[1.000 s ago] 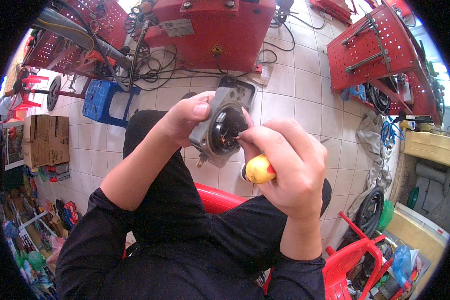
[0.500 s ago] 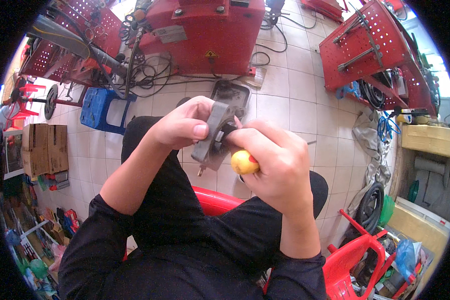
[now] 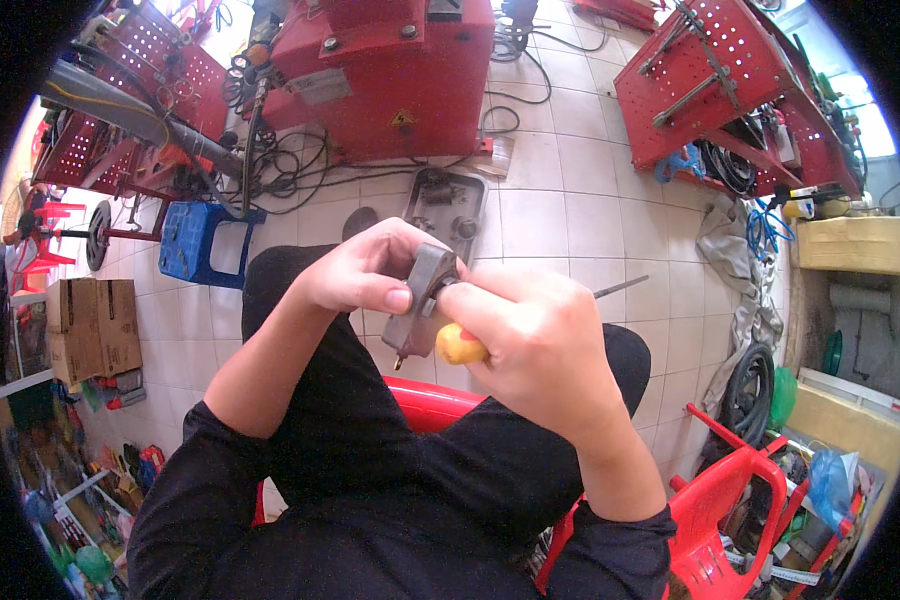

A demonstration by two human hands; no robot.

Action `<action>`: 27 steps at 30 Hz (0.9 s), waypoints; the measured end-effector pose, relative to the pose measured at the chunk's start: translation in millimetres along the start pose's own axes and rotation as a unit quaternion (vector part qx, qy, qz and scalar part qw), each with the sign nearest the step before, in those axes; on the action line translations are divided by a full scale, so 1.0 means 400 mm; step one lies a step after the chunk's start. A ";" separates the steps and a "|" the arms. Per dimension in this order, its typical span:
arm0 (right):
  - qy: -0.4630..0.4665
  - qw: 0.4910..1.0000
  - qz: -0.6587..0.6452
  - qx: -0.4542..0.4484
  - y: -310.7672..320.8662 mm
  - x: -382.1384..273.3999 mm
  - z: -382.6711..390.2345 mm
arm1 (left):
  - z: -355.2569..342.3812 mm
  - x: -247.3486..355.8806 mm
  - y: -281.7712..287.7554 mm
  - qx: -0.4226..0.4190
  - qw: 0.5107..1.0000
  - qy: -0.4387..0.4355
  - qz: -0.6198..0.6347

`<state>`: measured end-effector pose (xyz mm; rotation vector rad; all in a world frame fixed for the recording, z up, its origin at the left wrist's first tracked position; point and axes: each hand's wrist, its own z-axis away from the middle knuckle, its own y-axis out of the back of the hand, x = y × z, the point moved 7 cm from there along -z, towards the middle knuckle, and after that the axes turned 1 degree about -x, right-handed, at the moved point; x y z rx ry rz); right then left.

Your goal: The person sits on a stool and works on a small mechanical part, likely a carburetor, using a yellow-handled screwdriver. They manipulate the part with both hands, using the screwdriver to adjust internal components and remove a small metal piece.

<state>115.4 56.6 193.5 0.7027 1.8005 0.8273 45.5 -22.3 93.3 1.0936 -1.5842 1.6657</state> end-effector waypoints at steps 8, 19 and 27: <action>0.103 0.981 0.151 0.063 0.048 -0.118 0.066 | 0.036 0.070 -0.120 -0.001 0.999 0.025 -0.037; 0.080 0.990 0.111 0.013 0.035 -0.180 0.074 | 0.121 0.085 -0.153 0.062 0.990 -0.012 -0.123; 0.014 0.995 -0.084 0.049 0.042 -0.164 0.052 | 0.166 0.121 -0.158 0.062 0.977 -0.077 -0.191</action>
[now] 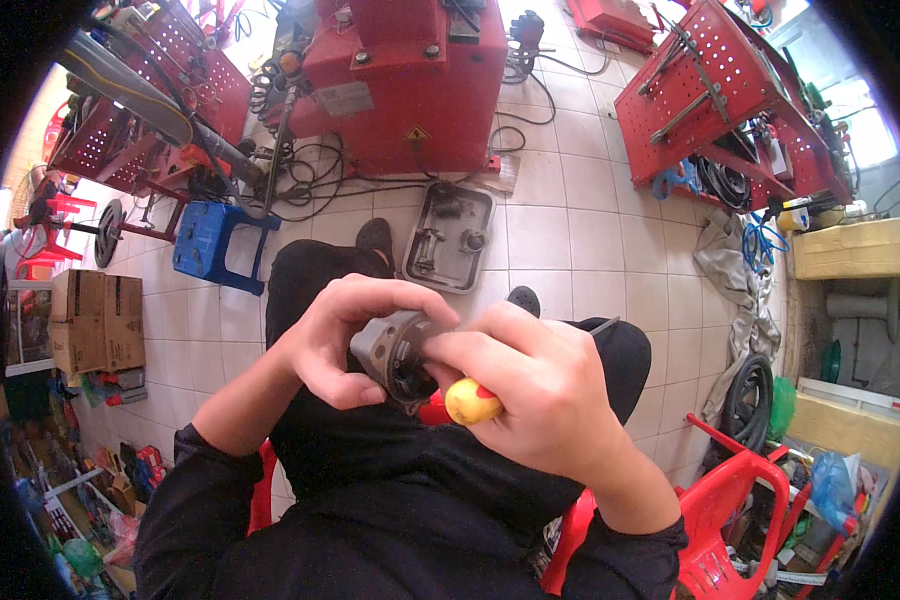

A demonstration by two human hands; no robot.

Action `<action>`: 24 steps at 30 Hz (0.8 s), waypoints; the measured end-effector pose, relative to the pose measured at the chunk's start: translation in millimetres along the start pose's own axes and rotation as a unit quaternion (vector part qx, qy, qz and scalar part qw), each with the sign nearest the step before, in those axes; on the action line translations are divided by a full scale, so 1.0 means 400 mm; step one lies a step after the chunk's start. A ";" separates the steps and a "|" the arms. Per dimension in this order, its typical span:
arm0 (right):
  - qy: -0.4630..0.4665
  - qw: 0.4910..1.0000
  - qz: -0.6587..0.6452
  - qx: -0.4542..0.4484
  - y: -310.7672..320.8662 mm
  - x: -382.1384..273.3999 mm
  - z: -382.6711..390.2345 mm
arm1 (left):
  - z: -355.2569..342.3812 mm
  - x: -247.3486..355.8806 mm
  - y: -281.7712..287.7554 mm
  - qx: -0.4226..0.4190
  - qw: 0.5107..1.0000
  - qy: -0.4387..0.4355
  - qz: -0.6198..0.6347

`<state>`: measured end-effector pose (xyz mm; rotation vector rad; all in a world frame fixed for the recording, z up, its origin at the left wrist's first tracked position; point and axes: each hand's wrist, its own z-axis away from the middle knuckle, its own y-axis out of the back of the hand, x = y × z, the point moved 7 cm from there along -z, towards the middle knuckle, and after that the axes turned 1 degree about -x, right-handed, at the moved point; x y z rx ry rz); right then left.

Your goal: The person sits on a stool and works on a small mechanical part, likely a carburetor, using a yellow-handled screwdriver. They manipulate the part with both hands, using the screwdriver to adjust internal components and remove a small metal piece.

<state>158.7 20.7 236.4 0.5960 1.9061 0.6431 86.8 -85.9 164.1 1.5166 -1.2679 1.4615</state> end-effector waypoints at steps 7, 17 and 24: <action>-0.022 1.000 0.015 0.012 0.002 -0.026 -0.019 | 0.015 0.029 -0.002 0.023 0.989 -0.113 -0.089; -0.004 0.997 0.061 0.055 0.011 -0.051 -0.015 | 0.016 0.077 -0.011 0.023 0.975 -0.171 -0.143; 0.026 0.994 0.062 0.084 0.021 -0.036 -0.020 | 0.015 0.099 -0.001 0.028 0.966 -0.169 -0.194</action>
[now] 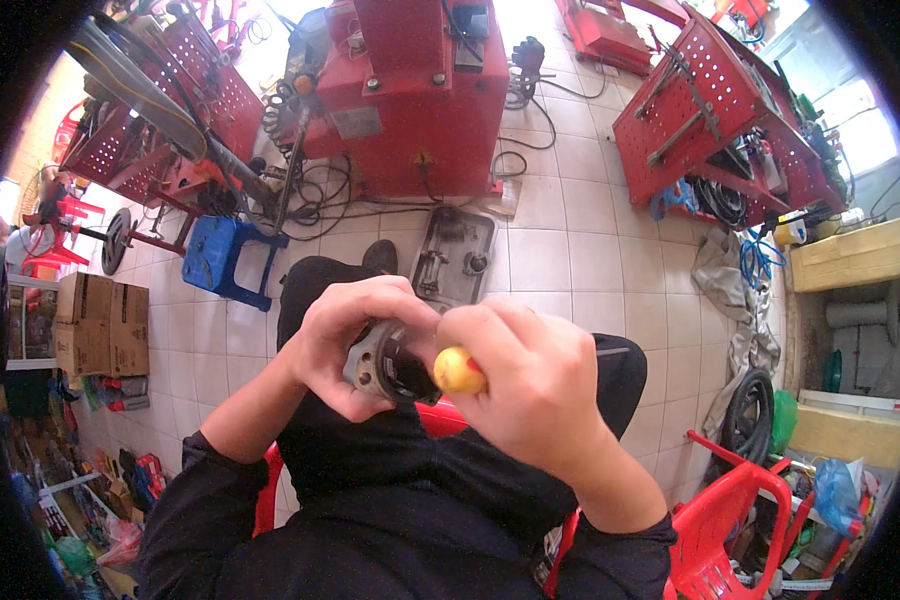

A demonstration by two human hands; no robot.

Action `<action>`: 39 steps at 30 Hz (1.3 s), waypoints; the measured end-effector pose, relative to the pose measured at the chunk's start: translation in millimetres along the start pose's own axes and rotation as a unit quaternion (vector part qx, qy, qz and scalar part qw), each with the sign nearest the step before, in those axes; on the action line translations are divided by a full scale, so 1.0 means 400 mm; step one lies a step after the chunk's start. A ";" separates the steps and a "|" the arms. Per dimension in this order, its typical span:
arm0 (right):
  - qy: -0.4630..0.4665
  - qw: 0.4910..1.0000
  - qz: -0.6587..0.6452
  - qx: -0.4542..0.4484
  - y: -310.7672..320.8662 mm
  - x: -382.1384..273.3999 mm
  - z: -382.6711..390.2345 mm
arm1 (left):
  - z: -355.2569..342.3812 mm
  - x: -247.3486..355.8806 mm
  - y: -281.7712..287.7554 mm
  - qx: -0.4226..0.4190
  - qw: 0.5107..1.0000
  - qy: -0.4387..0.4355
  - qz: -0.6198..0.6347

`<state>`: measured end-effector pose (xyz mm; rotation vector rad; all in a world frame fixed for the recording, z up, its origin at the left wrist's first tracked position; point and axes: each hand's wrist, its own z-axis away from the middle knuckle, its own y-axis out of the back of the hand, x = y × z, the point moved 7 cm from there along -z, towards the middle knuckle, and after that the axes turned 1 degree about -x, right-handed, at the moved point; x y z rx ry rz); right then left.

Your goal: The person sits on a stool and works on a small mechanical part, likely a carburetor, using a yellow-handled screwdriver. They manipulate the part with both hands, using the screwdriver to adjust internal components and remove a small metal piece.

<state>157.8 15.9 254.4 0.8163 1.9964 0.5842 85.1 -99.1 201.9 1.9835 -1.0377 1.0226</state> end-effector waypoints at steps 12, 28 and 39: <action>-0.197 0.961 -0.192 0.027 -0.059 0.242 -0.120 | -0.008 -0.120 0.079 0.188 0.973 0.071 0.115; -0.321 0.875 -0.323 0.166 -0.125 0.564 -0.079 | -0.211 -0.438 0.099 0.239 0.947 0.213 0.036; -0.319 0.909 -0.230 0.135 -0.119 0.628 -0.091 | -0.252 -0.468 0.112 0.227 0.909 0.271 -0.222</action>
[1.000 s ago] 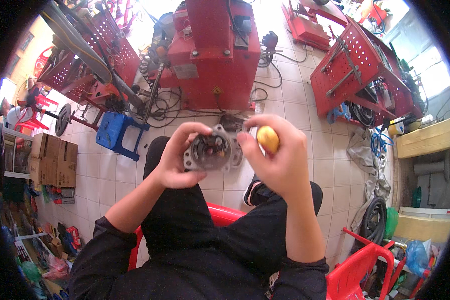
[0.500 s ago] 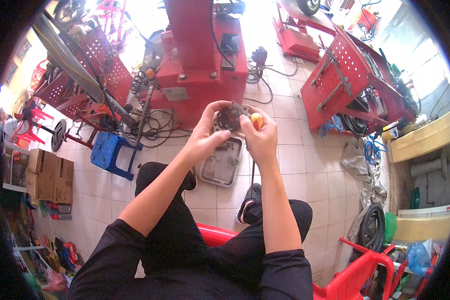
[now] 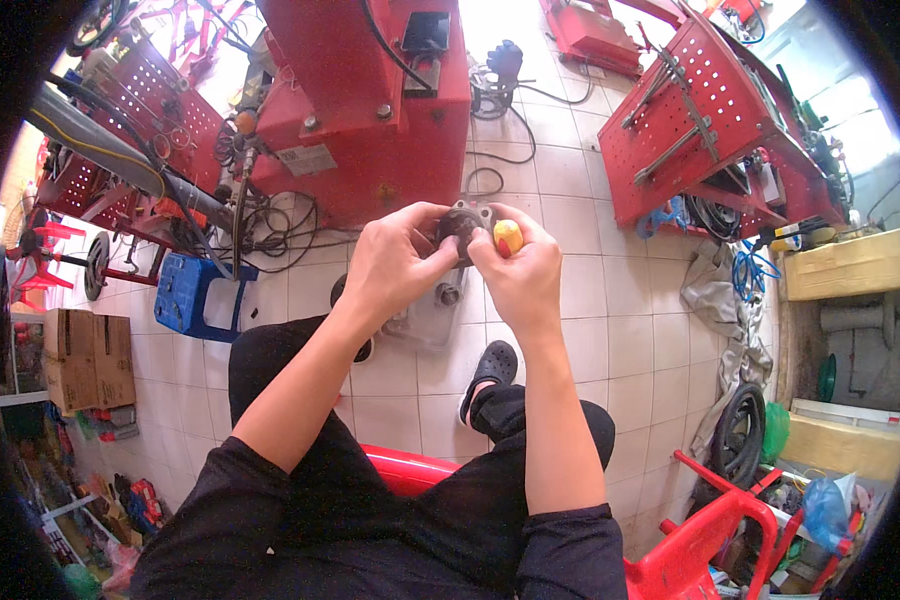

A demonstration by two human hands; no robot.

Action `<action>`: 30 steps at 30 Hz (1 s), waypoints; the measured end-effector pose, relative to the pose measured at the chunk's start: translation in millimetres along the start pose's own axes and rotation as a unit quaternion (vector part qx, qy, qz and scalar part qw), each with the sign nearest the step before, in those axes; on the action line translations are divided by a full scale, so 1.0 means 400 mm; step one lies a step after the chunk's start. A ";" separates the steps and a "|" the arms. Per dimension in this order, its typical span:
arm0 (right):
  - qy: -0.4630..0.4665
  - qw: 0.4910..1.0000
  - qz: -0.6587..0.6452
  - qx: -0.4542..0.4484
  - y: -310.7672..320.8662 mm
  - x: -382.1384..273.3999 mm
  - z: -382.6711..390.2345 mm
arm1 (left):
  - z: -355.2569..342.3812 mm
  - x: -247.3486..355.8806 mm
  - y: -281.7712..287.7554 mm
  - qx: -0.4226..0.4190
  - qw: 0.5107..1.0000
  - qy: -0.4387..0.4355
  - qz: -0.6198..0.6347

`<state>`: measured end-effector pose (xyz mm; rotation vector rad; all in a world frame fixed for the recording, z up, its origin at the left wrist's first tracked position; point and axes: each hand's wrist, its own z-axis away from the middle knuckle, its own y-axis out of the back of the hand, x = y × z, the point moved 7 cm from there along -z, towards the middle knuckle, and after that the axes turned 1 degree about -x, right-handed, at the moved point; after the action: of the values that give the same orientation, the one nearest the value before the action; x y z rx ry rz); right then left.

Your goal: The person sits on a stool and works on a small mechanical part, likely a carburetor, using a yellow-handled screwdriver. They manipulate the part with both hands, using the screwdriver to adjust internal components and remove a small metal piece.

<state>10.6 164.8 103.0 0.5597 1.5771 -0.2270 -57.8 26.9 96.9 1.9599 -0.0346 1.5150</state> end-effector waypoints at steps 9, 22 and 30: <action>-0.017 0.998 0.044 -0.032 -0.019 0.041 -0.011 | -0.029 -0.025 -0.002 -0.040 0.997 -0.010 -0.067; 0.001 0.998 0.044 -0.044 -0.032 0.042 -0.011 | -0.019 -0.009 0.006 -0.016 0.990 -0.063 -0.122; -0.004 0.998 0.040 -0.039 -0.027 0.041 -0.008 | -0.015 0.004 0.001 -0.014 0.989 -0.078 -0.123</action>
<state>2.7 160.5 85.3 0.5581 1.5451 -0.1075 -62.4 30.2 99.3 1.9762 0.1148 1.1953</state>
